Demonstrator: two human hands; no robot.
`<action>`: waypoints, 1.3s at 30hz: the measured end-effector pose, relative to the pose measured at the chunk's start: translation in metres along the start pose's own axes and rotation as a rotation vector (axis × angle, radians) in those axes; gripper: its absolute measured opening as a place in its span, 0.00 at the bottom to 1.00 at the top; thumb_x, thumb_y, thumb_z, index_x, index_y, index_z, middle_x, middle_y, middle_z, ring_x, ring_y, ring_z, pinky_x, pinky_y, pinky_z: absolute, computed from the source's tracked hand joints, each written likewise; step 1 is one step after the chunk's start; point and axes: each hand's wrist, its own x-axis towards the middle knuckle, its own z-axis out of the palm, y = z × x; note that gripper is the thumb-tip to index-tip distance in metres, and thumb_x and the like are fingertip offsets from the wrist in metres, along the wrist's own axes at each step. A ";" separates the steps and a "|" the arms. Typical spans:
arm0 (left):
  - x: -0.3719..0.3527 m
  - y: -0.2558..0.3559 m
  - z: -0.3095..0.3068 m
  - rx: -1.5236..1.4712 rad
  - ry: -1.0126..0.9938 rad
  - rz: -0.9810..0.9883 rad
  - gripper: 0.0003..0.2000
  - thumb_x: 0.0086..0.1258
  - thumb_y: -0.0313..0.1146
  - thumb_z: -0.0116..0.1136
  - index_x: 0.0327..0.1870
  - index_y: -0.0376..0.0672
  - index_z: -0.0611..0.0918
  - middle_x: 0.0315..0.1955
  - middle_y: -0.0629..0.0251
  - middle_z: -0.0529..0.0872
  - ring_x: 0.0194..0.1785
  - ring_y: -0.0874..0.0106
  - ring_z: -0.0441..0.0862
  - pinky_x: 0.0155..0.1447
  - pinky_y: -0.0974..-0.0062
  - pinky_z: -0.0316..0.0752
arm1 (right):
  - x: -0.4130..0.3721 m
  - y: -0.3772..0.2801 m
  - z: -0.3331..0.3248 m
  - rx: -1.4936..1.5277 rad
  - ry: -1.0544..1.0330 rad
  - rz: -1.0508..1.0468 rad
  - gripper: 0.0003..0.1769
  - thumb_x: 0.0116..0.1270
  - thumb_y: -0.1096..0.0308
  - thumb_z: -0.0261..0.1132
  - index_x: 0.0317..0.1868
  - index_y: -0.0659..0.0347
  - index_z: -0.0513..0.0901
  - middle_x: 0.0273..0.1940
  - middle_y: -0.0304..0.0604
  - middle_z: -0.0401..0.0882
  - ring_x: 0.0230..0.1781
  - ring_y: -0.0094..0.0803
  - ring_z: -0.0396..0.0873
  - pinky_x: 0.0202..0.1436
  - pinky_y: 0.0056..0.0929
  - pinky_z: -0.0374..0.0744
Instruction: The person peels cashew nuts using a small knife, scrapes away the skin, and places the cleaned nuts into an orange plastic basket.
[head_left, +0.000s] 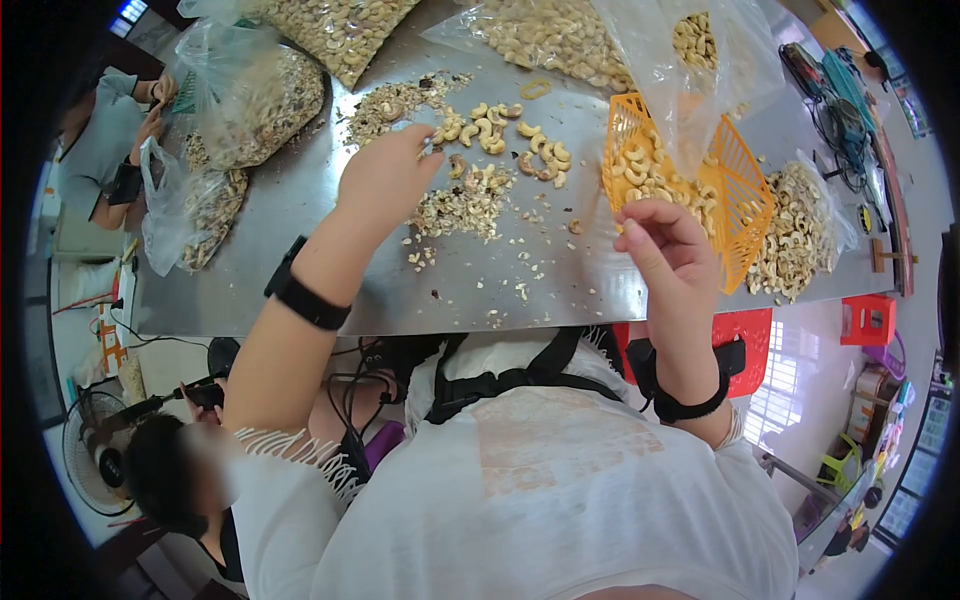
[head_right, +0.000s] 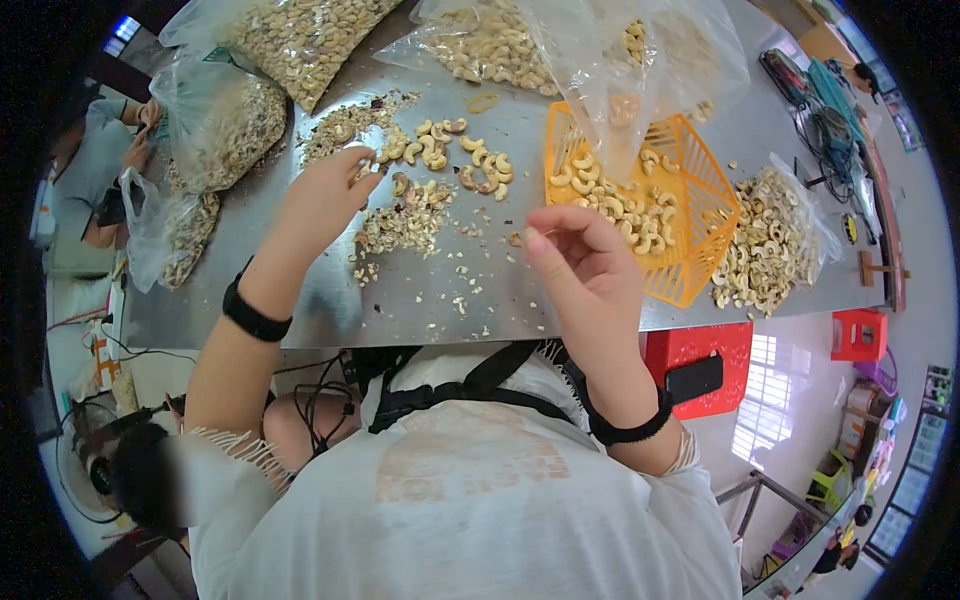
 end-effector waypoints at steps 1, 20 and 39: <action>0.007 -0.002 0.006 0.023 0.022 0.047 0.16 0.57 0.39 0.53 0.44 0.41 0.75 0.34 0.56 0.80 0.39 0.58 0.76 0.40 0.67 0.70 | -0.001 0.000 0.002 -0.014 -0.030 0.020 0.09 0.57 0.74 0.60 0.39 0.65 0.74 0.34 0.34 0.73 0.34 0.17 0.70 0.39 0.14 0.68; 0.040 0.001 0.038 0.180 0.024 -0.162 0.16 0.56 0.37 0.53 0.46 0.45 0.71 0.39 0.57 0.76 0.42 0.60 0.75 0.43 0.65 0.71 | -0.005 0.007 0.008 -0.084 -0.151 0.113 0.07 0.56 0.74 0.60 0.36 0.65 0.75 0.34 0.35 0.74 0.35 0.19 0.70 0.42 0.18 0.69; 0.043 -0.014 0.034 -0.061 -0.069 -0.165 0.10 0.60 0.38 0.48 0.39 0.44 0.75 0.23 0.60 0.79 0.28 0.65 0.77 0.34 0.69 0.70 | -0.003 0.012 0.001 -0.068 -0.127 0.140 0.08 0.57 0.73 0.60 0.37 0.65 0.75 0.33 0.34 0.74 0.35 0.18 0.70 0.41 0.17 0.69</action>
